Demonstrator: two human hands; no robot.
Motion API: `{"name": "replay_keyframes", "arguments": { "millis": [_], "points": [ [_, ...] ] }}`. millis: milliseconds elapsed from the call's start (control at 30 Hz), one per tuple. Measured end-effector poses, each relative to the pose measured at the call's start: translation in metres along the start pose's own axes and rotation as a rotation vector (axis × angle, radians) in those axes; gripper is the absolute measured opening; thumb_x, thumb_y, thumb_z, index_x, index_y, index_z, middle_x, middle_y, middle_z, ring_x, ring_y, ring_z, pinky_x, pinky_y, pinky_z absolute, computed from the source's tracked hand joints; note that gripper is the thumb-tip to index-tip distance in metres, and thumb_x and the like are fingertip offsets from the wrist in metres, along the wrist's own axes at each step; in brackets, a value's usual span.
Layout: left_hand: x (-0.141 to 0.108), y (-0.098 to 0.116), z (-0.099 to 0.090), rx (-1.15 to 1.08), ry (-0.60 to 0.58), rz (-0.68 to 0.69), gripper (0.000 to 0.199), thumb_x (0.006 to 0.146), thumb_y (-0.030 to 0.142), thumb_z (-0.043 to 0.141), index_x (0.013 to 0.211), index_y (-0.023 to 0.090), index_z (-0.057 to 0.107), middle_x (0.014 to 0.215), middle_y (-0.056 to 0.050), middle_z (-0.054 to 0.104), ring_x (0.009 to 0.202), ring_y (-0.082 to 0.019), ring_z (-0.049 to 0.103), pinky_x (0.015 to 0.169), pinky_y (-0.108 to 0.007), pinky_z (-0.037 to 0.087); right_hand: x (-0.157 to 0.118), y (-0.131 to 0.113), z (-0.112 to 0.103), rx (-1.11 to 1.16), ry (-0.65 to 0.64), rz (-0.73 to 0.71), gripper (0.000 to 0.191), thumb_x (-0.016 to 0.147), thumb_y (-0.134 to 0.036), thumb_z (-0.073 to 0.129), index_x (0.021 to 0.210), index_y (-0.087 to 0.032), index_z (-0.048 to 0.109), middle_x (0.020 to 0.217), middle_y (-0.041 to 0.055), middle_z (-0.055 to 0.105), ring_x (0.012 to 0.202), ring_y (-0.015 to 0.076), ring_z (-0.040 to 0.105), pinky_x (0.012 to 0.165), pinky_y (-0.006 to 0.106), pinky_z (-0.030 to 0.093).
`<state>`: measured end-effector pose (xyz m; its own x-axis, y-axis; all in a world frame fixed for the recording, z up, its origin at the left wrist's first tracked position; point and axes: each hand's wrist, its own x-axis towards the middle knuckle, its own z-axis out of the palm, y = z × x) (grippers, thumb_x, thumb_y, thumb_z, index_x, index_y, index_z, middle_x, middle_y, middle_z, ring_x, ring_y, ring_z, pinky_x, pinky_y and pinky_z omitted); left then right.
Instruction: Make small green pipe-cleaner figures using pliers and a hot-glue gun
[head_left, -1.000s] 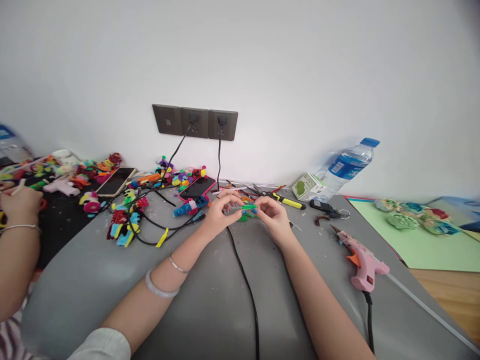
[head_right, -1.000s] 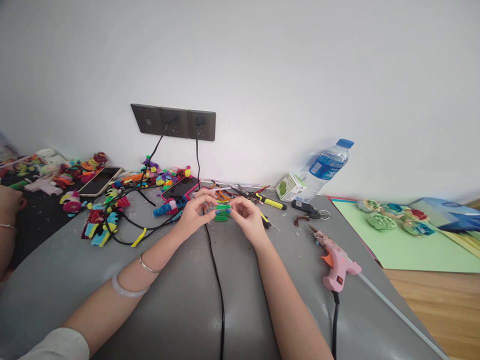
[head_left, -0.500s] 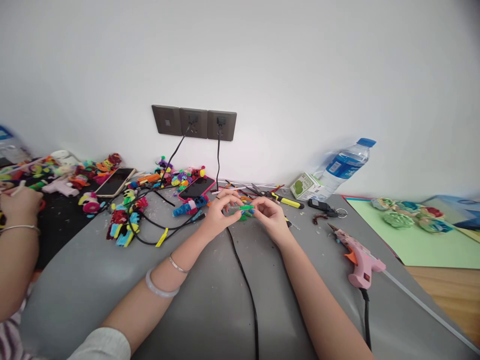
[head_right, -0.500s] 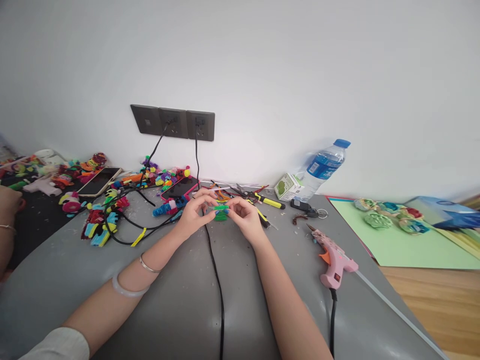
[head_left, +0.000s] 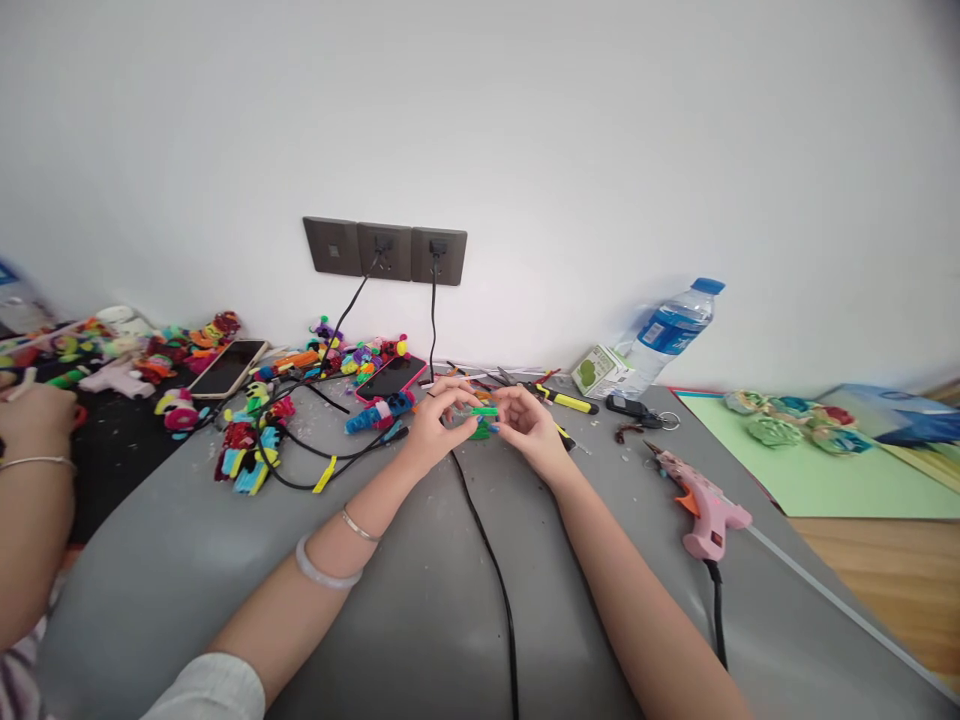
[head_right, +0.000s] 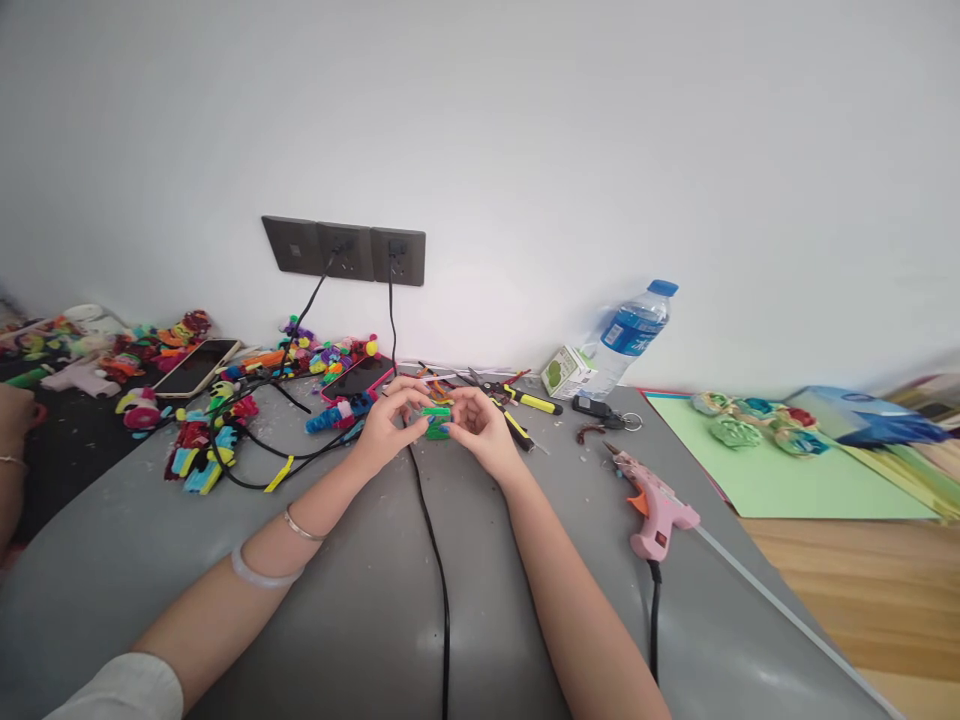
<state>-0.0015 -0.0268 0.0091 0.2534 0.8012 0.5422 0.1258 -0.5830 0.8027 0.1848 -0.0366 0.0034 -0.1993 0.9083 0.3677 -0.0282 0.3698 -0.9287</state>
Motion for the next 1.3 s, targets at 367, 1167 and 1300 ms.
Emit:
{"name": "replay_keyframes", "arguments": {
  "millis": [367, 1167, 1300],
  "points": [
    [-0.001, -0.007, -0.001, -0.007, 0.006, 0.031, 0.011, 0.079, 0.021, 0.065, 0.089, 0.019, 0.068, 0.109, -0.008, 0.057, 0.078, -0.013, 0.054, 0.058, -0.022, 0.042, -0.061, -0.076, -0.059, -0.673, 0.389, 0.227, 0.033, 0.081, -0.053, 0.062, 0.071, -0.022, 0.055, 0.059, -0.0009, 0.05, 0.054, 0.0151, 0.045, 0.05, 0.027, 0.033],
    [-0.004, -0.018, 0.007, -0.009, -0.001, 0.091, 0.011, 0.078, 0.018, 0.066, 0.089, 0.018, 0.067, 0.105, -0.008, 0.058, 0.074, -0.011, 0.054, 0.054, -0.02, 0.041, -0.136, -0.063, -0.091, -0.238, 0.652, 0.544, 0.039, 0.068, -0.049, 0.07, 0.09, -0.018, 0.06, 0.08, 0.0082, 0.072, 0.057, 0.0171, 0.061, 0.053, 0.029, 0.047],
    [-0.003, -0.019, 0.009, -0.004, 0.015, 0.059, 0.009, 0.079, 0.02, 0.065, 0.088, 0.018, 0.067, 0.104, -0.007, 0.058, 0.074, -0.011, 0.054, 0.052, -0.019, 0.041, -0.106, -0.069, -0.066, -0.047, 0.464, 0.376, 0.031, 0.076, -0.041, 0.068, 0.094, -0.02, 0.054, 0.07, 0.0022, 0.067, 0.051, 0.0125, 0.053, 0.052, 0.027, 0.043]
  ]
}}
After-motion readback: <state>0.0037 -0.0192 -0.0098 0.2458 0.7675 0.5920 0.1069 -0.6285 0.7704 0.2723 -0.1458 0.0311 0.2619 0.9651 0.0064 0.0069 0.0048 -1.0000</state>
